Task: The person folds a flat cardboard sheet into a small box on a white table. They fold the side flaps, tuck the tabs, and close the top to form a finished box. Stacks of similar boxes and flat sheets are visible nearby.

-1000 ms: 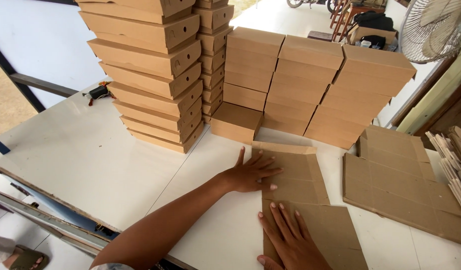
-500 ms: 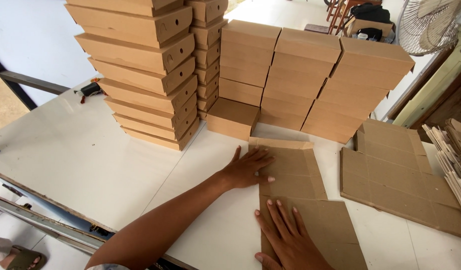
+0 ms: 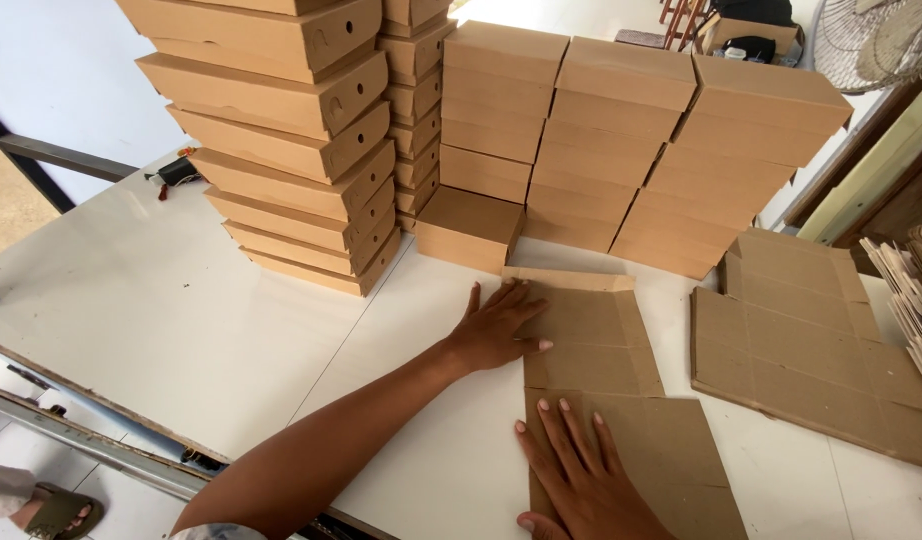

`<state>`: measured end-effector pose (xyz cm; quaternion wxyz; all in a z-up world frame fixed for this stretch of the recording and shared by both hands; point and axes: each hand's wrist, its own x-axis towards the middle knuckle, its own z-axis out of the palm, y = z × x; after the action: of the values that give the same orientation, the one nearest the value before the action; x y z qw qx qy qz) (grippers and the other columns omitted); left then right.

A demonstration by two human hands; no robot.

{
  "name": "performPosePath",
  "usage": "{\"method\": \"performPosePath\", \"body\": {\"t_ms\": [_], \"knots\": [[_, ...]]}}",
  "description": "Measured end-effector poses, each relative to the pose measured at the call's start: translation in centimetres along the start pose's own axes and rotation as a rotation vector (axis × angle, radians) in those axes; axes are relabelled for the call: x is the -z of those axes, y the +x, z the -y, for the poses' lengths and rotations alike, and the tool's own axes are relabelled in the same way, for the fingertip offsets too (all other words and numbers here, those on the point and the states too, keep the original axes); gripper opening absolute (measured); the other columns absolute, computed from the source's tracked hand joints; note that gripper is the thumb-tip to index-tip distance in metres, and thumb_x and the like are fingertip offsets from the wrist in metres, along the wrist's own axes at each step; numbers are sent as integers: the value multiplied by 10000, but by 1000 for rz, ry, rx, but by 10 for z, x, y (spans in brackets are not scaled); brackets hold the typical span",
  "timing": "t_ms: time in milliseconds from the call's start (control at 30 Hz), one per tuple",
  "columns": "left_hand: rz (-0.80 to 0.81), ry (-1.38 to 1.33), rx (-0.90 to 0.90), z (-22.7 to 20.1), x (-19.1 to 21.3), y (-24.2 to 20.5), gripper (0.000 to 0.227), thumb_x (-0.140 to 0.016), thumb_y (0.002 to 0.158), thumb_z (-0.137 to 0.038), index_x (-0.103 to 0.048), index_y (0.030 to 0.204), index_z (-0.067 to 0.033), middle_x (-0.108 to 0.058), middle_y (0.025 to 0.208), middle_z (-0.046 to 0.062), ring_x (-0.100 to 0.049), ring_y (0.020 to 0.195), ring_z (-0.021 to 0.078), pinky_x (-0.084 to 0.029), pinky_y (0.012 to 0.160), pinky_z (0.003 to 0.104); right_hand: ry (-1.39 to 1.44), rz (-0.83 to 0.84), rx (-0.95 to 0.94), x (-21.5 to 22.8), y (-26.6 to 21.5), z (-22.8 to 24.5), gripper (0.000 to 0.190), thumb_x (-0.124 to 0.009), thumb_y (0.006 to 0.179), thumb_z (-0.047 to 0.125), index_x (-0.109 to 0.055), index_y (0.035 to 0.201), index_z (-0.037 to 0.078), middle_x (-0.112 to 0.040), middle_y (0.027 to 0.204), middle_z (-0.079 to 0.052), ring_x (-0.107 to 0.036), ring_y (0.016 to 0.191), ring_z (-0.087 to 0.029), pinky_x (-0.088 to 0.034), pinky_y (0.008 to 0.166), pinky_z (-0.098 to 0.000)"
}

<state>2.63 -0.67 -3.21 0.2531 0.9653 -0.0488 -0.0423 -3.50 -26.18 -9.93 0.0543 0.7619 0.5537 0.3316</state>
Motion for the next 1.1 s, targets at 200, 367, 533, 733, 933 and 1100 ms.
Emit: {"method": "performPosePath", "body": {"t_ms": [200, 367, 533, 733, 933, 1100], "knots": [[-296, 183, -55, 22, -28, 16, 539, -514, 959, -590, -579, 1369, -245, -450, 1427, 103, -432, 1298, 334, -322, 1063, 491, 12, -9, -14, -6, -2, 1, 1052, -355, 903, 892, -194, 1657, 175, -185, 1721, -171, -199, 1585, -363, -212, 1222, -568], [-226, 193, 17, 18, -14, 1, 653, -542, 926, -627, -492, 1440, -228, -449, 1282, 131, -381, 1227, 331, -316, 1026, 435, 7, -6, -19, -6, -3, 0, 1053, -414, 892, 888, -207, 1655, 194, -192, 1724, -156, -213, 1580, -354, -227, 1217, -554], [-143, -22, -28, 11, 0, -6, 753, -678, 888, -484, -402, 1545, -242, -465, 1403, 148, -379, 1319, 365, -328, 1087, 484, 14, -7, -18, -3, -2, 1, 1039, -424, 904, 877, -215, 1654, 189, -207, 1718, -157, -223, 1577, -355, -243, 1205, -554], [-157, -52, -15, 15, 7, -5, 937, -639, 777, -658, -361, 1582, -267, -330, 1615, 94, -232, 1506, 332, -181, 1206, 504, -43, 25, -7, -2, -2, 0, 1115, -453, 870, 903, -151, 1672, 190, -131, 1741, -159, -144, 1602, -343, -166, 1240, -532], [-147, -91, 56, 10, 14, -8, 972, -723, 716, -625, -368, 1569, -324, -279, 1610, 67, -202, 1483, 352, -194, 1214, 489, -23, 3, -7, -8, -5, 1, 1112, -480, 857, 892, -175, 1664, 190, -156, 1734, -157, -173, 1593, -344, -192, 1228, -543], [-164, -268, 32, 9, 20, -12, 994, -826, 650, -483, -382, 1527, -335, -325, 1494, 59, -325, 1406, 348, -266, 1184, 485, -1, -25, -21, -12, -5, 2, 1071, -449, 871, 888, -206, 1655, 199, -192, 1724, -151, -215, 1579, -349, -237, 1211, -554]]}}
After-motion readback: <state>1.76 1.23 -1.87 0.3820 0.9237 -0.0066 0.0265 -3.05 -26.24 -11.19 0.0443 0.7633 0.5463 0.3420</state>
